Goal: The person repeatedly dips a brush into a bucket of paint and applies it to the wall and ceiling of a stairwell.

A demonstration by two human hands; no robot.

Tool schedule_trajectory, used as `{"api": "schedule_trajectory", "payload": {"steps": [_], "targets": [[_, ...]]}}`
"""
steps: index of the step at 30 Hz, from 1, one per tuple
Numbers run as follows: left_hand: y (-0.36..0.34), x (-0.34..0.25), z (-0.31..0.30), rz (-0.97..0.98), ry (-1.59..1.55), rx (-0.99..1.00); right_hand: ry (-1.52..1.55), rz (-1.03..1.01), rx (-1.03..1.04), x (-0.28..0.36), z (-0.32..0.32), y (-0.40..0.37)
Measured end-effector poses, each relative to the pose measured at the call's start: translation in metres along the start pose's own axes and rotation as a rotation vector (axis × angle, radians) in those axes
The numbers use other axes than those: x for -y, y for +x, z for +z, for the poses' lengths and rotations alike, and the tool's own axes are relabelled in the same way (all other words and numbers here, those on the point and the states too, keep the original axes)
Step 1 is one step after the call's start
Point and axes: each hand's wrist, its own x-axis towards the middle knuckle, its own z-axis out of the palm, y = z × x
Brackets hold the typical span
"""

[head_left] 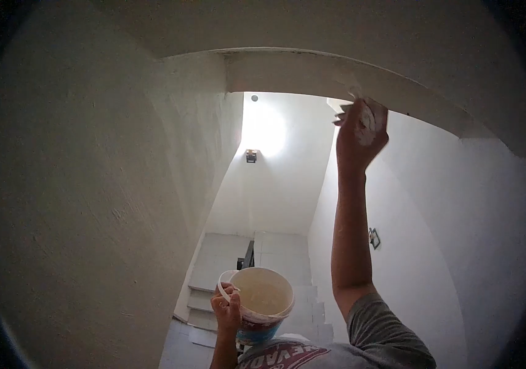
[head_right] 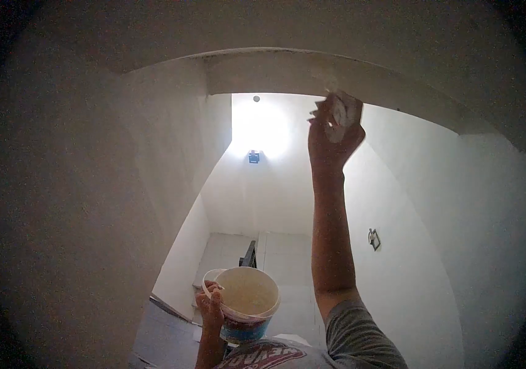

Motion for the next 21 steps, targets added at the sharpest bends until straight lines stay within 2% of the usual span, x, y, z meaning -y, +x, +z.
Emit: {"api": "schedule_trajectory", "payload": {"steps": [2,5,7,9,12,14,15,18,19,21], "targets": [[0.003,-0.017,0.006,0.006,-0.061,-0.068,0.049,0.020,-0.008,0.000,-0.001,-0.011],[0.007,-0.027,0.001,0.075,-0.056,0.009,-0.004,-0.045,0.205,-0.007,0.034,-0.035],[0.008,-0.024,0.001,0.127,-0.070,0.014,0.005,-0.254,0.354,0.006,0.065,-0.048],[0.009,-0.029,-0.001,0.168,-0.075,0.020,0.205,-0.132,0.517,0.019,0.089,-0.053],[0.013,-0.030,-0.003,0.141,-0.083,0.091,0.417,0.041,0.610,0.005,0.100,-0.052],[0.013,-0.026,-0.001,0.152,-0.083,0.070,0.496,0.066,0.460,-0.015,0.088,-0.044],[0.012,-0.027,-0.001,0.147,-0.082,0.061,0.376,0.015,0.341,-0.017,0.077,-0.037],[0.007,-0.029,0.002,0.027,-0.013,0.037,0.402,0.161,0.149,-0.005,0.051,-0.031],[0.004,-0.025,0.003,-0.003,-0.024,0.002,0.326,0.086,0.159,-0.010,0.055,-0.038],[0.000,-0.022,0.003,-0.039,-0.025,-0.028,0.396,0.034,0.233,-0.007,0.071,-0.052]]}}
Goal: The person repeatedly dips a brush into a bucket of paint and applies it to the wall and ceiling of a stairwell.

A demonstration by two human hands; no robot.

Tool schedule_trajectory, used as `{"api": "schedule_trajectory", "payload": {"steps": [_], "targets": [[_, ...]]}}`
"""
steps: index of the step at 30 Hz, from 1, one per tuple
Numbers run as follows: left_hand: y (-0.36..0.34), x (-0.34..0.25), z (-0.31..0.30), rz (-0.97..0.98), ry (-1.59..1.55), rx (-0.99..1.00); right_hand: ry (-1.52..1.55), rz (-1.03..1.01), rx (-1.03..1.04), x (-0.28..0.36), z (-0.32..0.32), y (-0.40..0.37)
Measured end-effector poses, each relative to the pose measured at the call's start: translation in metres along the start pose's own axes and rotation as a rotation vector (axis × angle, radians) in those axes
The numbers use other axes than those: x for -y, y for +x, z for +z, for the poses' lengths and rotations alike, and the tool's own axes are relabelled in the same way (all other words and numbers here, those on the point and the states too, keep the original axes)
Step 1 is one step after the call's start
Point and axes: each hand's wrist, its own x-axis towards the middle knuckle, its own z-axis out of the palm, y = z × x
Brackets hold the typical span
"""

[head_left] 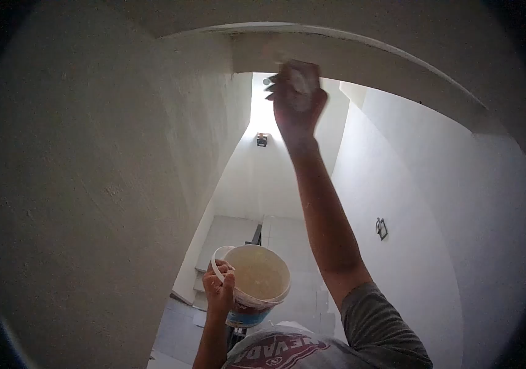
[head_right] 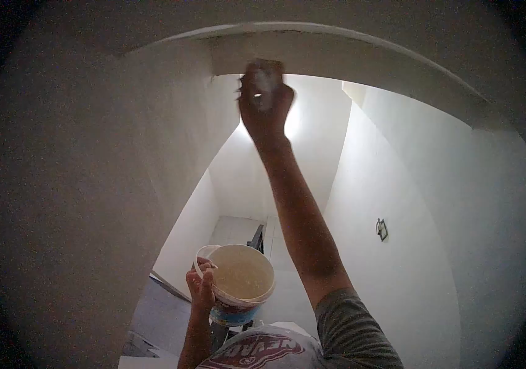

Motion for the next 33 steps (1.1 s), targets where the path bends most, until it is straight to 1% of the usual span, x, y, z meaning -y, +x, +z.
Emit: {"api": "schedule_trajectory", "payload": {"steps": [1,2,3,5,6,8,9,11,12,15,16,17,19,20,21,23,24,25,27,28,30,31,33], "targets": [[0.000,-0.001,-0.001,0.067,0.030,0.020,0.020,-0.030,0.074,-0.008,0.008,-0.002],[0.003,0.000,-0.001,0.136,0.060,0.045,-0.163,-0.135,0.137,-0.012,0.015,-0.001],[0.003,-0.001,0.000,0.141,0.067,0.050,-0.108,-0.001,0.160,-0.014,0.020,-0.002],[-0.001,-0.001,0.001,-0.004,0.017,-0.016,-0.030,0.017,0.242,-0.018,0.021,0.002],[-0.002,-0.001,0.002,0.005,0.017,-0.016,-0.027,0.010,0.239,-0.020,0.018,0.004],[-0.001,0.003,0.001,-0.023,-0.033,-0.035,-0.004,-0.024,0.335,-0.024,0.007,0.008],[-0.001,0.003,-0.001,-0.017,-0.037,-0.037,0.103,0.086,0.371,-0.014,-0.002,0.008],[-0.001,0.003,-0.002,0.027,0.031,0.004,0.046,0.306,0.453,0.005,-0.016,0.016],[-0.002,0.004,-0.003,0.029,0.027,0.000,0.058,0.317,0.441,0.010,-0.019,0.018],[-0.001,0.002,-0.002,0.019,0.041,-0.013,0.085,0.172,0.368,0.020,-0.016,0.027],[0.001,0.000,-0.001,0.052,0.069,0.002,0.092,0.125,0.363,0.012,-0.011,0.029],[0.001,0.000,-0.002,0.084,0.096,0.018,0.086,0.127,0.363,0.011,-0.007,0.029],[0.002,0.006,-0.006,0.077,0.076,0.042,0.040,0.233,0.532,0.009,-0.003,0.026],[0.002,0.006,-0.007,0.073,0.059,0.058,0.052,0.344,0.625,0.012,-0.003,0.024],[0.002,0.004,-0.008,0.070,0.055,0.061,0.047,0.347,0.626,0.016,-0.005,0.023],[0.004,-0.002,-0.007,0.037,0.062,0.057,-0.023,0.332,0.651,0.022,-0.013,0.027],[0.003,0.000,-0.006,0.038,0.061,0.053,-0.001,0.242,0.605,0.023,-0.015,0.030],[0.002,0.005,-0.006,0.001,0.030,0.013,-0.018,0.247,0.572,0.024,-0.017,0.034],[0.000,0.004,-0.005,-0.041,0.006,-0.026,-0.087,0.116,0.521,0.025,-0.010,0.037],[0.001,0.002,-0.004,-0.014,-0.014,-0.020,-0.086,0.122,0.519,0.021,-0.007,0.036],[0.000,-0.005,-0.002,0.008,-0.035,-0.009,-0.237,-0.128,0.703,0.021,-0.001,0.034],[0.000,-0.011,-0.001,-0.007,0.003,-0.003,-0.302,0.016,0.864,0.025,-0.007,0.031],[0.003,-0.013,0.000,-0.015,0.036,-0.001,-0.270,-0.077,0.852,0.030,-0.013,0.025]]}}
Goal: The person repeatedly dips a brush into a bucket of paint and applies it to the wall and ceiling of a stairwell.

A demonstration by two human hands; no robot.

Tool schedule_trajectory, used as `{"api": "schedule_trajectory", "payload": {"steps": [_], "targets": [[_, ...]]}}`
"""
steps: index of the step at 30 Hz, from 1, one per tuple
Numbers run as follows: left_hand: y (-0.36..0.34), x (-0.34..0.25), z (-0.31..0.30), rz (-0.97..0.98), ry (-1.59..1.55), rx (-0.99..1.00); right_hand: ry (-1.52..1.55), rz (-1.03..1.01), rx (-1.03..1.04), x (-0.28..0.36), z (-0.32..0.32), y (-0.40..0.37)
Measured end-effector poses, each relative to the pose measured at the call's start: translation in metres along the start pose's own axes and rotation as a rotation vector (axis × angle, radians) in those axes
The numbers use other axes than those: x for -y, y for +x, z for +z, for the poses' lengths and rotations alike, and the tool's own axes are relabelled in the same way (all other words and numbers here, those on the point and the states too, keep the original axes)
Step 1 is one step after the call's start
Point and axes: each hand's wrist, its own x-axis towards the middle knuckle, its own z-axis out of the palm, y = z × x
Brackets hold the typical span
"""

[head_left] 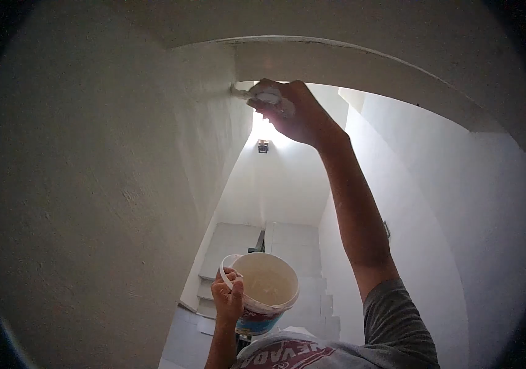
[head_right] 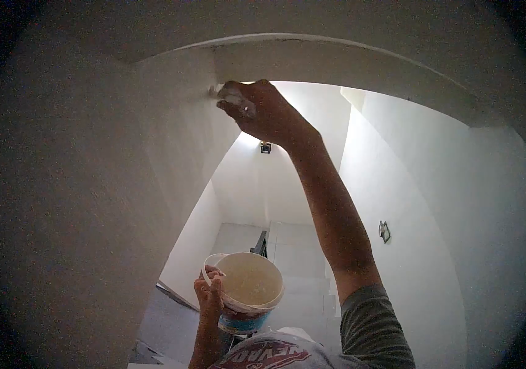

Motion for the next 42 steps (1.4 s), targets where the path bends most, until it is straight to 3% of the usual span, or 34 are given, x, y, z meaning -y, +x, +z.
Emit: {"api": "schedule_trajectory", "payload": {"steps": [2,3,6,9,10,12,15,19,21,24,25,30,33,36,38,39,40,42], "targets": [[0.002,0.003,0.001,0.140,0.037,0.004,0.000,0.027,-0.052,-0.007,-0.009,-0.002],[0.003,0.006,0.002,0.140,0.034,-0.002,-0.102,-0.124,-0.094,-0.011,-0.017,0.000],[0.001,0.010,-0.001,0.139,0.032,0.028,0.165,0.100,-0.355,-0.010,-0.012,0.006],[0.005,0.009,-0.001,0.168,0.056,0.054,-0.057,0.130,-0.277,-0.030,0.011,0.014],[0.006,0.008,0.000,0.171,0.043,0.042,-0.100,-0.016,-0.245,-0.034,0.016,0.008],[0.004,0.010,-0.001,0.169,0.027,0.026,-0.157,0.107,-0.216,-0.019,0.021,0.001],[0.005,0.012,-0.002,0.137,0.000,0.030,-0.216,0.023,-0.292,-0.014,0.021,-0.004],[0.007,0.014,-0.002,0.135,-0.001,0.027,-0.009,0.056,-0.322,-0.012,0.029,0.003],[0.006,0.012,0.000,0.138,0.008,0.034,-0.242,0.011,-0.290,-0.020,0.036,0.006],[0.002,0.008,-0.004,0.104,-0.045,0.025,-0.436,0.163,-0.437,-0.018,0.034,-0.006],[0.003,0.008,-0.004,0.079,-0.026,0.022,-0.497,0.252,-0.396,-0.015,0.030,-0.013],[0.005,0.020,-0.002,0.119,-0.073,0.035,-0.254,-0.036,-0.477,0.000,0.032,-0.022],[0.004,0.014,-0.003,0.091,0.010,0.035,-0.115,-0.005,-0.291,-0.027,0.036,-0.012],[0.006,0.007,-0.003,0.123,0.018,0.036,-0.218,0.024,-0.513,-0.045,0.025,-0.014],[0.007,0.010,-0.006,0.148,0.039,0.081,-0.493,0.205,-0.521,-0.018,0.016,-0.023],[0.007,0.011,-0.005,0.152,0.037,0.070,-0.582,0.202,-0.514,-0.011,0.016,-0.025],[0.007,0.011,-0.003,0.136,0.009,0.049,-0.574,0.194,-0.513,-0.008,0.020,-0.025],[0.005,0.009,-0.002,0.122,-0.015,0.025,-0.210,0.124,-0.468,-0.004,0.027,-0.024]]}}
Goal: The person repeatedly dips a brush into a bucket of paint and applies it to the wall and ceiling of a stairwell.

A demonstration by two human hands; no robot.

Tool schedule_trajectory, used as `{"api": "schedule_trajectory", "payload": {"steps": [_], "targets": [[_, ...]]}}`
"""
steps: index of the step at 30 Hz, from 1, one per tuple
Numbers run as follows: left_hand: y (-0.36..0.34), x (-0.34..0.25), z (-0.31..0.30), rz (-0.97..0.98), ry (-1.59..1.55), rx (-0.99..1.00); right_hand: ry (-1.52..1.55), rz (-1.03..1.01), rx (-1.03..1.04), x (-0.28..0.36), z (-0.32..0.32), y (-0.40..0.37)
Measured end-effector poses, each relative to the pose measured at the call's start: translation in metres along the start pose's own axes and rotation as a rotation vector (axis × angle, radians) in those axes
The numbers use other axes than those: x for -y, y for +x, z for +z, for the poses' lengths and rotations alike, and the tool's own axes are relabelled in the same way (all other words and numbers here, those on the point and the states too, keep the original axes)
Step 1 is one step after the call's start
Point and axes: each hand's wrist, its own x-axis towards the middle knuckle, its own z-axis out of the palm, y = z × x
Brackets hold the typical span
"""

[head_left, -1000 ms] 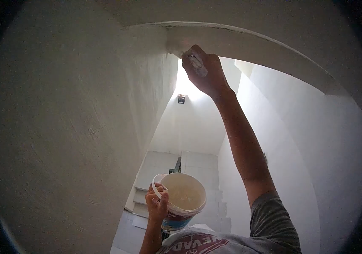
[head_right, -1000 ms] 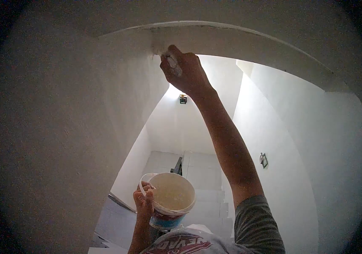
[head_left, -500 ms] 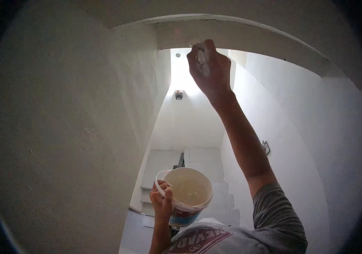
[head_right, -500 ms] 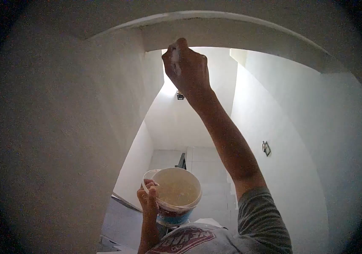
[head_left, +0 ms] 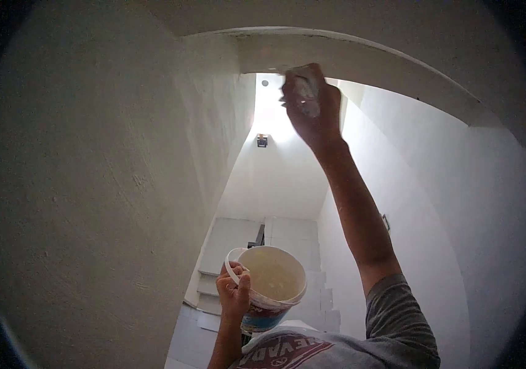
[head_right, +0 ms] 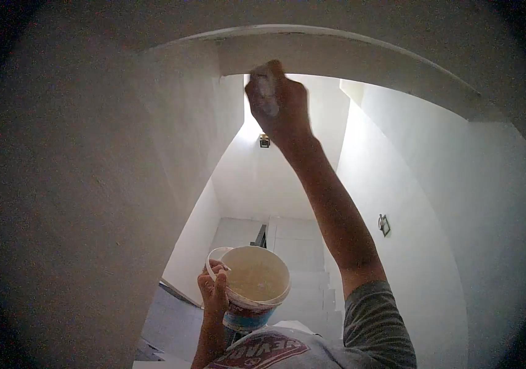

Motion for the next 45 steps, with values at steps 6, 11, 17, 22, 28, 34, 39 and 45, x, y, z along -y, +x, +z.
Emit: {"api": "schedule_trajectory", "payload": {"steps": [6,11,17,22,28,34,39,45], "targets": [[-0.001,0.001,-0.005,-0.021,0.072,0.034,0.226,0.058,0.075,-0.043,0.045,0.007],[0.001,-0.005,-0.004,0.000,0.059,0.034,-0.108,0.037,-0.099,-0.011,0.015,0.000],[-0.001,-0.005,-0.003,-0.061,-0.026,0.010,-0.038,-0.044,0.104,-0.017,0.038,-0.003],[0.002,-0.010,-0.003,-0.111,-0.003,-0.001,-0.247,-0.180,-0.216,-0.020,0.018,-0.008],[-0.004,0.001,-0.005,-0.101,-0.008,0.013,0.251,0.096,0.036,-0.016,0.034,-0.016],[-0.005,0.009,-0.008,-0.092,-0.002,0.025,-0.062,0.023,-0.192,-0.014,0.020,-0.023],[-0.008,0.015,-0.010,-0.136,0.012,0.019,0.173,-0.034,-0.073,0.012,0.039,-0.017],[-0.005,0.011,-0.011,-0.133,-0.048,0.032,-0.140,-0.042,0.044,-0.005,0.033,-0.004]]}}
